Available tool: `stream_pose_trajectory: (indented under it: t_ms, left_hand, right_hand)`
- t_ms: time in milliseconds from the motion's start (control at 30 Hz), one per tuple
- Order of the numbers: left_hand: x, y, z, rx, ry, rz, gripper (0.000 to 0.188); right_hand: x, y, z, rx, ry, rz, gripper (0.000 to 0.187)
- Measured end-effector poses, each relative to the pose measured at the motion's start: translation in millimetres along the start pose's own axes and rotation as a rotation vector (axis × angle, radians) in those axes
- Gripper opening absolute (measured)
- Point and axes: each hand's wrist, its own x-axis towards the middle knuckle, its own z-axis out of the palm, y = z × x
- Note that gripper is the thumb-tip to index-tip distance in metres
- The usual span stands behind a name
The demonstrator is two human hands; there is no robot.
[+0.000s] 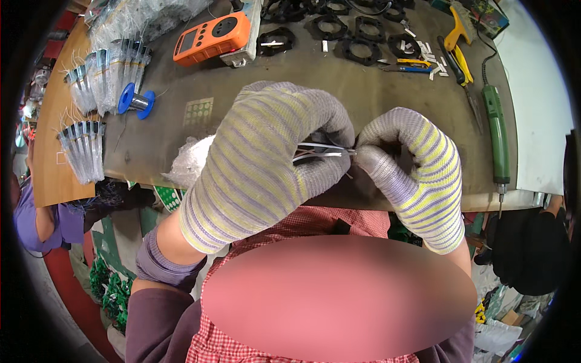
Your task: Soldering electrical wires onto hardware components at a manufacturing workbench.
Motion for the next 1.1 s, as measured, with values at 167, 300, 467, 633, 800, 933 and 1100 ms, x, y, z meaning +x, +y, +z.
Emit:
stream_pose_trajectory:
  t_ms: [167, 300, 467, 633, 800, 933, 1100]
  left_hand:
    - [-2, -3, 2, -0.029, 0.026, -0.024, 0.017]
    - [-1, -8, 2, 0.086, 0.041, 0.100, 0.012]
    - [-6, -4, -5, 0.209, 0.043, 0.107, 0.015]
    - [-7, -1, -7, 0.111, 0.191, 0.101, 0.047]
    - [-32, -3, -19, 0.257, 0.183, 0.169, 0.053]
    - [-34, 6, 0, 0.329, 0.293, 0.047, 0.033]
    - [-43, 0, 7, 0.428, 0.347, 0.316, 0.026]
  right_hand:
    - [3, 15, 0, -0.052, 0.051, -0.215, 0.017]
    - [10, 22, 0, -0.291, 0.089, -0.496, 0.018]
    - [8, 28, -5, -0.564, 0.123, -0.799, 0.015]
    - [-3, 34, -16, -0.084, 0.538, -0.112, 0.010]
    - [-37, 13, -13, 0.262, 0.252, -0.082, 0.009]
    - [-47, 2, -3, 0.300, 0.134, 0.105, 0.017]
    - [-49, -11, 2, 0.396, 0.022, 0.203, 0.018]
